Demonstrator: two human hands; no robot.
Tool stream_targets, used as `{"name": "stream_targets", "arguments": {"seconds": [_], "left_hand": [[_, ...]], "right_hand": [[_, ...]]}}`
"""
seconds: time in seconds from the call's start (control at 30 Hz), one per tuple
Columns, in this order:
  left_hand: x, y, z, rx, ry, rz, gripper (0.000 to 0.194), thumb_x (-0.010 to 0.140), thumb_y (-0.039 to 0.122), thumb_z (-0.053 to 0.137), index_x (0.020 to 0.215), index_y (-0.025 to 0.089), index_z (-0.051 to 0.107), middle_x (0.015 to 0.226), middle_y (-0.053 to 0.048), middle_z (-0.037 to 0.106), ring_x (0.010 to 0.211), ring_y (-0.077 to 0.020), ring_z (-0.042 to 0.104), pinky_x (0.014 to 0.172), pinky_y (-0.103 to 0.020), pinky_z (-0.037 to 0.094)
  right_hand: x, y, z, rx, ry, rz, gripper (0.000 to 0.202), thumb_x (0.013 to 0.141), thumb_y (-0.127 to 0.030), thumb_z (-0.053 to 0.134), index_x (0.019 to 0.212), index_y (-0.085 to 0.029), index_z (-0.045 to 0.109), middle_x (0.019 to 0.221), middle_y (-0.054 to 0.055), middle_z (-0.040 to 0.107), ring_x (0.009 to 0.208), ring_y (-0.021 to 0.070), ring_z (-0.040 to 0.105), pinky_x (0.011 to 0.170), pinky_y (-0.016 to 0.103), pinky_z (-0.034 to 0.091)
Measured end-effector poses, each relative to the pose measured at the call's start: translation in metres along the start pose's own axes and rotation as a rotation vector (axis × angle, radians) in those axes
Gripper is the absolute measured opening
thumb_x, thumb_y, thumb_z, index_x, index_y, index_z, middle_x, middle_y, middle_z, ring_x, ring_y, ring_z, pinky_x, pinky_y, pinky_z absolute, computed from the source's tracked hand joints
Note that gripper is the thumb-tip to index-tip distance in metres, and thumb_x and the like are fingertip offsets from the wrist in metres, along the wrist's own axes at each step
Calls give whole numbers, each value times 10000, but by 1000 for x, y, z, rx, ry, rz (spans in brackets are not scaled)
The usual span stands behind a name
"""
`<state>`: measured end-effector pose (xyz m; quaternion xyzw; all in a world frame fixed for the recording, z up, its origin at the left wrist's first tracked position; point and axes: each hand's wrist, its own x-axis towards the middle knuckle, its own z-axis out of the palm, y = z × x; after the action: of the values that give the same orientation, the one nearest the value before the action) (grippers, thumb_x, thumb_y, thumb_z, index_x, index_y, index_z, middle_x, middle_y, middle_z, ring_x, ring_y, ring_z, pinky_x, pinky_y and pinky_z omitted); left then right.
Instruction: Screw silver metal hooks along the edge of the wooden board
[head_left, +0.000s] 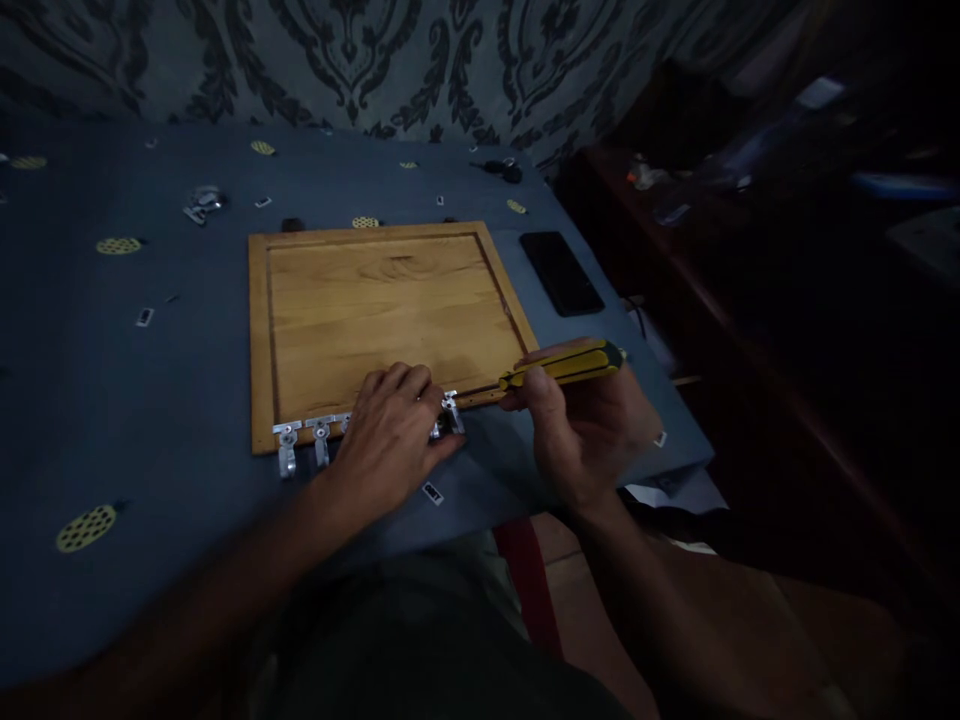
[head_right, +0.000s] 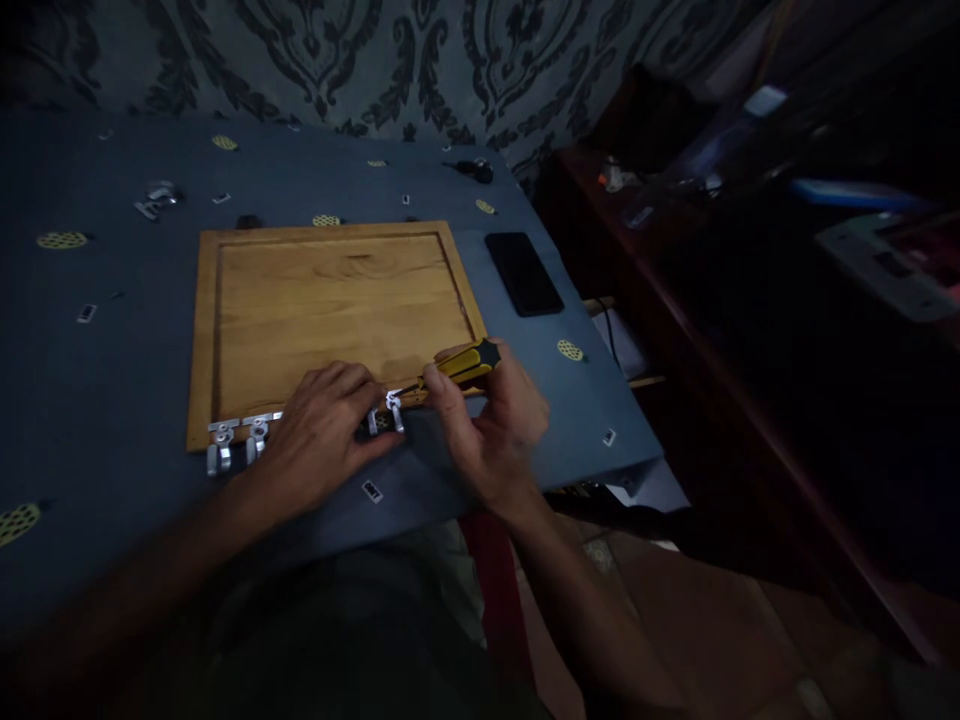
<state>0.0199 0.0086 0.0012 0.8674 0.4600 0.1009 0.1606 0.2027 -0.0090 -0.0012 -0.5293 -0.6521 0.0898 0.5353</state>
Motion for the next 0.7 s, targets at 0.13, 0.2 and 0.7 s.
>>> {"name": "stream_targets", "arguments": {"seconds": [0.13,0.2,0.7], "left_hand": [[0,-1,3,-3,22,12,275,905,372,774,1034,146,683,1082,-84,664,1086,-294,590,933,-434,469],[-1,-1,3,-2,22,14,277,907,373,771,1033,143,681,1079,-83,664,1081,-294,588,931,-433,468],[-1,-1,1,-1,22,14,316,907,393,769,1081,139,698,1071,-89,657,1084,-298,591,940,-435,479]], "right_hand": [[-3,5,1,0,-18,-12,48,987,-306,638,974,-262,651,783,-18,653,672,159,654,593,322,531],[-2,5,1,-14,-15,-23,44,985,-304,639,972,-263,647,760,-21,647,659,160,648,596,326,530],[12,-3,-1,13,-179,-56,71,965,-297,659,934,-234,652,854,6,701,724,163,685,691,339,581]]}}
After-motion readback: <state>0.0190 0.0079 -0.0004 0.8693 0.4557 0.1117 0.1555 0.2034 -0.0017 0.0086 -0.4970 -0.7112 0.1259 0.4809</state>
